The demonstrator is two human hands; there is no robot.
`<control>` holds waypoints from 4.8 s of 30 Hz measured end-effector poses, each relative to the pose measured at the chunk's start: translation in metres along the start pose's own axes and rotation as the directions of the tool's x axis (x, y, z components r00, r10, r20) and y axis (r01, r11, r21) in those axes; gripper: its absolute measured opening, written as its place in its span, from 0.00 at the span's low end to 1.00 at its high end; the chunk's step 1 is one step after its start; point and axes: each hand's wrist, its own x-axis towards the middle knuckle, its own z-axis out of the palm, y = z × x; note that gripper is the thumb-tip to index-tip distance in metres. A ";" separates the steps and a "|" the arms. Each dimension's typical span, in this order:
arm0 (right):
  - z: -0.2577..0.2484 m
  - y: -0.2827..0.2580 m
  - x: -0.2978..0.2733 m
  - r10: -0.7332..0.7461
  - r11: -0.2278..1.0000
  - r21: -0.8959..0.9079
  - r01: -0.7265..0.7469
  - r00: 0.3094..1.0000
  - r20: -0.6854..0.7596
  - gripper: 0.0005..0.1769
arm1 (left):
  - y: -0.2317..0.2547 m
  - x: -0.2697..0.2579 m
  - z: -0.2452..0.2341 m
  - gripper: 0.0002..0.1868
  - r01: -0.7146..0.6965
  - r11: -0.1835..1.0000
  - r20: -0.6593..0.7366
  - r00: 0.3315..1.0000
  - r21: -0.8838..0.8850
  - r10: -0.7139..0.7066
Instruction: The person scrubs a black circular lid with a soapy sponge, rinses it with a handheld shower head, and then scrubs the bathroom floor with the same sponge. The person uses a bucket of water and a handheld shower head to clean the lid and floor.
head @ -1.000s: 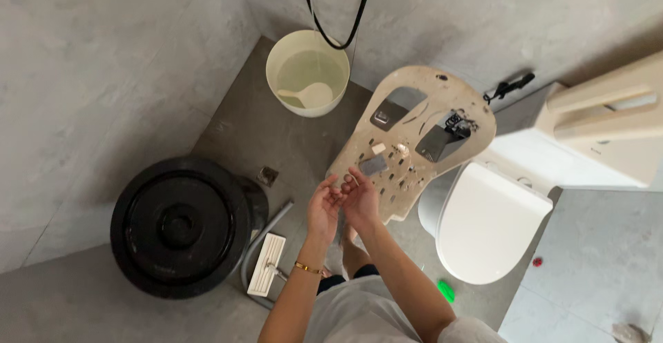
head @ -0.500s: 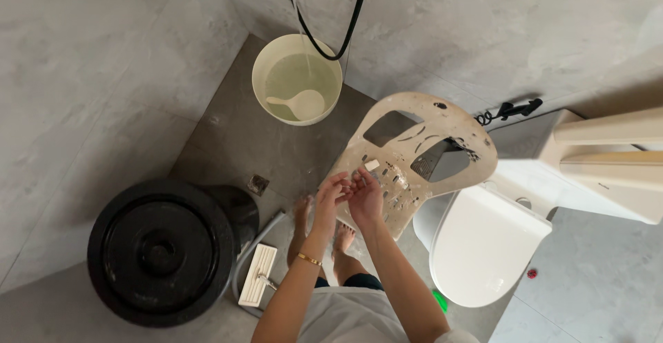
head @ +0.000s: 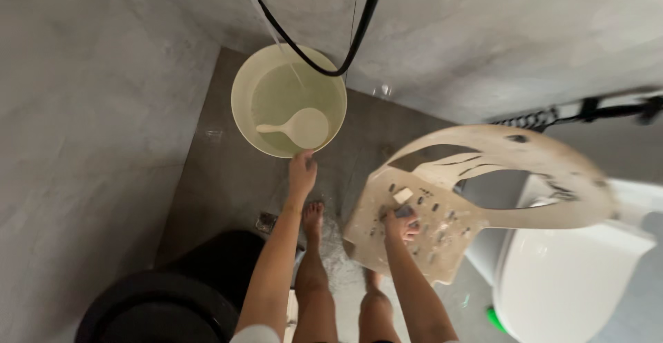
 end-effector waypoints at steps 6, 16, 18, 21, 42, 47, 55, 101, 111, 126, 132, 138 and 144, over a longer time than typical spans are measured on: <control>0.048 0.032 0.010 -0.297 0.949 0.011 0.315 0.903 -0.309 0.37 | -0.100 0.102 0.021 0.31 0.060 0.940 0.187 0.974 0.335 -0.128; 0.063 0.052 0.010 -0.423 0.699 0.558 0.448 0.887 -0.183 0.35 | -0.162 0.189 0.036 0.56 -0.043 0.735 0.372 0.881 0.677 -0.291; 0.063 0.048 -0.001 -0.513 0.560 0.645 0.520 0.829 -0.223 0.35 | -0.165 0.188 0.035 0.59 -0.051 0.677 0.431 0.805 0.735 -0.408; 0.063 0.041 -0.018 -0.440 0.569 0.711 0.413 0.883 -0.160 0.38 | -0.177 0.182 0.032 0.54 -0.032 0.721 0.431 0.820 0.692 -0.377; -0.017 -0.013 -0.048 -0.372 0.424 0.738 -0.525 0.642 0.671 0.22 | 0.085 0.025 -0.157 0.31 0.198 0.904 0.287 0.904 0.379 -0.318; -0.046 -0.003 -0.040 -0.576 0.299 0.791 -0.534 0.560 0.595 0.22 | 0.193 -0.040 -0.169 0.28 0.059 0.933 0.403 0.891 0.355 -0.209; -0.095 0.046 0.011 -0.479 0.130 0.793 -0.595 0.662 0.576 0.21 | 0.310 -0.133 -0.097 0.22 -0.311 0.900 0.510 0.852 0.305 0.122; -0.097 0.059 0.011 -0.562 0.274 0.683 -0.677 0.464 0.685 0.25 | 0.164 -0.102 -0.090 0.21 0.211 0.957 0.357 0.894 0.198 -0.270; -0.043 -0.027 -0.041 -0.664 0.257 0.699 -0.667 0.404 0.629 0.29 | -0.064 0.099 -0.021 0.19 0.011 0.625 0.116 0.980 0.781 -0.162; 0.006 0.007 -0.006 -0.506 0.228 0.748 -0.623 0.581 0.638 0.28 | -0.119 0.117 -0.014 0.20 0.054 0.987 0.385 0.916 0.152 -0.109; -0.008 0.014 -0.012 -0.492 0.203 0.712 -0.672 0.558 0.668 0.28 | 0.044 0.075 -0.116 0.20 -0.024 0.987 0.344 0.939 0.157 -0.032; -0.016 -0.014 -0.039 -0.549 0.191 0.731 -0.655 0.546 0.632 0.24 | 0.168 -0.002 -0.168 0.20 -0.194 0.942 0.396 0.915 0.273 0.073; -0.001 0.008 -0.028 -0.679 0.019 0.583 -0.812 0.417 0.604 0.34 | 0.220 -0.093 -0.133 0.24 -0.346 0.898 0.443 0.874 0.273 0.202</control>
